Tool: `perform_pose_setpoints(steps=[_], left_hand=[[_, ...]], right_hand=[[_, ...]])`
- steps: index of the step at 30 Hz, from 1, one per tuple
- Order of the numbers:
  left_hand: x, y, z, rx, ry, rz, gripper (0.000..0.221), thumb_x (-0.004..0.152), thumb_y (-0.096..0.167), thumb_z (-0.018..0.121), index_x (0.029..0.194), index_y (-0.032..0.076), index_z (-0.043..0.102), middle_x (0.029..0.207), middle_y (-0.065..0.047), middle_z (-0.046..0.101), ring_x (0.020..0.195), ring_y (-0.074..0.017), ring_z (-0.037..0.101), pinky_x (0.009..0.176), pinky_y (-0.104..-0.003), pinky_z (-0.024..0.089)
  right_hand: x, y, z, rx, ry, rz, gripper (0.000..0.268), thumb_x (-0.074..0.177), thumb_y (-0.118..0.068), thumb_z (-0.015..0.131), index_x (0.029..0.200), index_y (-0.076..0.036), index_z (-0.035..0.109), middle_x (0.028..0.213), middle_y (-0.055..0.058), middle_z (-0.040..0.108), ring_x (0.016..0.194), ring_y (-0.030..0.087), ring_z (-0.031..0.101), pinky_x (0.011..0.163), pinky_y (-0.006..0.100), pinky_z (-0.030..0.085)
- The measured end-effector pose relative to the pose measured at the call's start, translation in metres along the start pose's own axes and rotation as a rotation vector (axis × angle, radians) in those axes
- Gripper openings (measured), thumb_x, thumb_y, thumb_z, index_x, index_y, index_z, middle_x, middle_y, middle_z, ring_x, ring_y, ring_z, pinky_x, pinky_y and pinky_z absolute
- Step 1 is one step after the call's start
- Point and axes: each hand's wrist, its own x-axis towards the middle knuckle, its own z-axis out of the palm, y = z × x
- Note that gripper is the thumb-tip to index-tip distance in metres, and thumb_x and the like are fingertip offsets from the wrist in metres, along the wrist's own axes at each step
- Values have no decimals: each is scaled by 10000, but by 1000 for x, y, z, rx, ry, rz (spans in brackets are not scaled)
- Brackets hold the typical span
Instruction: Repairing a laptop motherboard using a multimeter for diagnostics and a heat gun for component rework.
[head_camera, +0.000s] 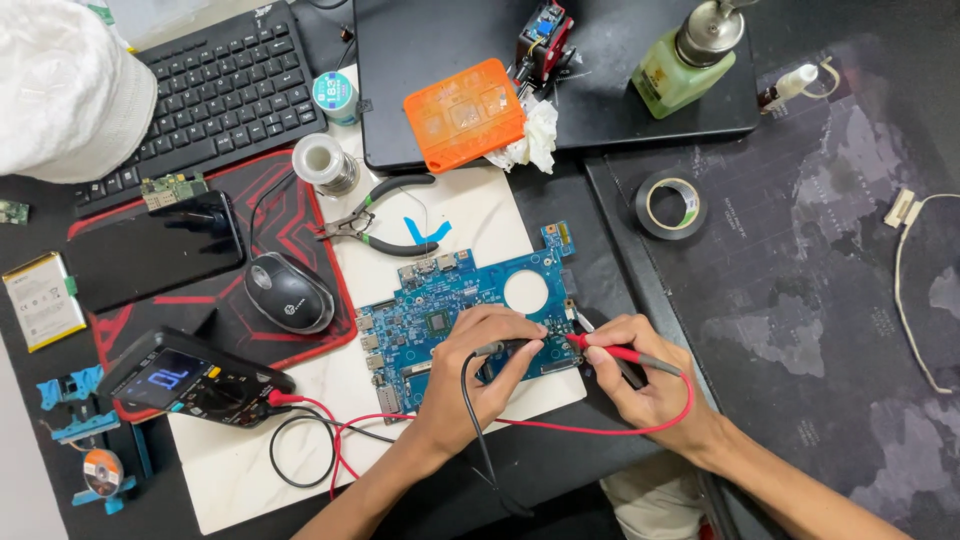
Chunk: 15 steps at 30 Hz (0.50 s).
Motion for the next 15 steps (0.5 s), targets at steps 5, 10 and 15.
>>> perform_pose_setpoints(steps=[5,10,15], left_hand=[[0,-1,2,24,-1,6,127,866,7,768,991,17,751,1011,-64,770,1041,-227,684,943,-346,527],[-1,-2,1,9,11,-7,129,868,4,755,996,22,753,1015,-68,763,1037,-234,675,940,-351,526],[-6,1,-1,-15,67,8,108,908,10,736,1016,10,723,1032,-90,747,1012,-245,683,928,-357,526]], right_hand=[[0,2,0,21,-5,-17,156,930,-66,679,1065,-3,632,978,101,728,871,163,729,762,279,581],[3,-4,-1,-7,-16,3,156,926,-81,675,1056,-2,640,968,104,729,864,182,726,764,295,572],[7,-12,-7,-138,13,-337,126,948,-77,601,1065,-37,622,992,115,672,911,237,681,817,333,550]])
